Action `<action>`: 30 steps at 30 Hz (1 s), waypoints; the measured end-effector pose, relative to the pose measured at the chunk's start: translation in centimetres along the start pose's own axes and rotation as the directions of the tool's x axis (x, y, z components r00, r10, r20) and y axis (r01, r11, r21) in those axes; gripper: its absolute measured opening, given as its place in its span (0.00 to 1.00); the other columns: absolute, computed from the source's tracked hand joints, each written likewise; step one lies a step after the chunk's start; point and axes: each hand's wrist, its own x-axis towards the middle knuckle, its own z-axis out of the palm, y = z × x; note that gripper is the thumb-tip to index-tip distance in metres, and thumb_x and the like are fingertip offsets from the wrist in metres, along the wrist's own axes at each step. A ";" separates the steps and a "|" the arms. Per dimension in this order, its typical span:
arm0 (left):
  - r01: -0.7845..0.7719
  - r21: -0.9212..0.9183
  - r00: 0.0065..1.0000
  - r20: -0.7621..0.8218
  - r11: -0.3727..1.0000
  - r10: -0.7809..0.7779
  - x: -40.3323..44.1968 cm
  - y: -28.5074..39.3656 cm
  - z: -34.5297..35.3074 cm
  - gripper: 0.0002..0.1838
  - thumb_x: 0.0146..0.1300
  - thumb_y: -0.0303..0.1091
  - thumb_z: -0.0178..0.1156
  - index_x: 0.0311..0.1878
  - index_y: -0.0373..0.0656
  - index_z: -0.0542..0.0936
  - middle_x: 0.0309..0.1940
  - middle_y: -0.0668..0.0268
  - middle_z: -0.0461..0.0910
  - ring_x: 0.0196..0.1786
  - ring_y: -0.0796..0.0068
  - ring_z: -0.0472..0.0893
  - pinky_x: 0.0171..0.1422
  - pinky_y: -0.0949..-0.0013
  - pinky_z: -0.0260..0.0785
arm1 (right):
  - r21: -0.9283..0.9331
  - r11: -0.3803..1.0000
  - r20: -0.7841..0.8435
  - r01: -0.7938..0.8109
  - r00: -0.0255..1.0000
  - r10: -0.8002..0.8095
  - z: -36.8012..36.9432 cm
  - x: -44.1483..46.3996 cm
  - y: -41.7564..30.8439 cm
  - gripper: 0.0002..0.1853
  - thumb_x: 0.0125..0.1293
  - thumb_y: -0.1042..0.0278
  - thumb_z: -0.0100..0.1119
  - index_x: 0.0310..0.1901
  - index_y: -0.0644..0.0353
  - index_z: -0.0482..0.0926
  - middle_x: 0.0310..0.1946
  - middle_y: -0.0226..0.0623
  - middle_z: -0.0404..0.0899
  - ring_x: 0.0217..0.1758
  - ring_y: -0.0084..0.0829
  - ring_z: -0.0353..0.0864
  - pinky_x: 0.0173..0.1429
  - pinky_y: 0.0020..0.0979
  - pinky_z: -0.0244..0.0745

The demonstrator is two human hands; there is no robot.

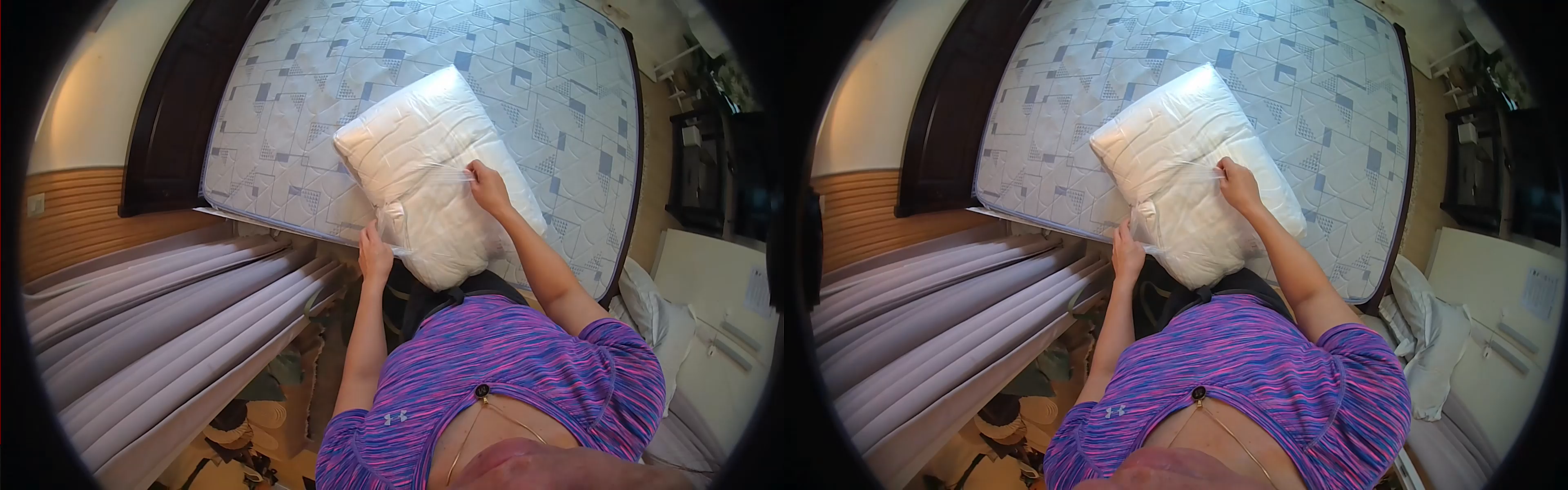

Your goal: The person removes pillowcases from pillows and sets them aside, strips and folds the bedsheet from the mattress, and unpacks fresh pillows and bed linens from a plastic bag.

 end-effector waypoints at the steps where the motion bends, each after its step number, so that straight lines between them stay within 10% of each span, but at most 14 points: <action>1: 0.008 -0.006 1.000 -0.007 1.000 -0.008 0.3 0.1 0.2 0.25 0.47 0.22 0.48 0.53 0.40 0.62 0.49 0.54 0.64 0.53 0.53 0.64 0.55 0.58 0.60 | -0.004 1.000 0.007 0.008 1.000 -0.008 0.3 0.2 -0.4 0.05 0.55 0.72 0.48 0.34 0.60 0.72 0.21 0.45 0.72 0.28 0.43 0.73 0.37 0.39 0.65; 3: -0.146 -0.086 0.984 -0.111 0.986 0.136 1.8 0.4 0.4 0.26 0.47 0.26 0.52 0.53 0.39 0.63 0.49 0.52 0.64 0.53 0.53 0.64 0.54 0.59 0.60 | -0.330 0.885 -0.088 0.328 0.923 -0.374 1.8 0.3 -1.5 0.08 0.50 0.75 0.49 0.34 0.58 0.72 0.26 0.41 0.72 0.33 0.41 0.72 0.38 0.37 0.66; 8: -0.230 0.090 0.930 -0.274 0.969 0.246 5.9 5.8 0.2 0.28 0.46 0.31 0.57 0.54 0.40 0.62 0.48 0.51 0.63 0.52 0.53 0.64 0.52 0.59 0.61 | -0.379 0.728 0.080 0.571 0.804 -0.590 8.1 1.9 -5.2 0.11 0.43 0.77 0.50 0.33 0.58 0.71 0.29 0.37 0.70 0.38 0.40 0.70 0.41 0.35 0.66; 16: -0.191 0.105 0.946 -0.247 0.976 0.212 9.9 3.4 2.0 0.18 0.52 0.33 0.55 0.46 0.42 0.65 0.41 0.52 0.71 0.44 0.52 0.71 0.42 0.56 0.65 | -0.063 0.997 -0.009 0.055 0.998 -0.055 8.3 6.4 -6.4 0.10 0.62 0.64 0.43 0.31 0.62 0.68 0.26 0.49 0.74 0.32 0.47 0.74 0.34 0.42 0.66; 27: -0.225 0.053 0.970 0.101 0.973 0.219 11.3 1.8 0.8 0.10 0.56 0.28 0.46 0.41 0.44 0.61 0.31 0.50 0.77 0.32 0.47 0.76 0.34 0.51 0.67 | 0.155 0.983 -0.119 -0.094 0.986 0.113 4.7 11.3 -4.9 0.12 0.58 0.62 0.52 0.33 0.64 0.73 0.27 0.48 0.76 0.31 0.42 0.75 0.37 0.35 0.68; 30: -0.277 0.069 0.957 0.115 0.958 0.268 12.1 1.1 1.4 0.12 0.54 0.27 0.46 0.42 0.45 0.60 0.30 0.49 0.76 0.32 0.46 0.76 0.34 0.50 0.66 | 0.216 0.961 -0.037 -0.175 0.982 0.187 2.6 10.5 -7.4 0.14 0.55 0.58 0.56 0.31 0.61 0.73 0.19 0.38 0.74 0.19 0.27 0.70 0.25 0.28 0.64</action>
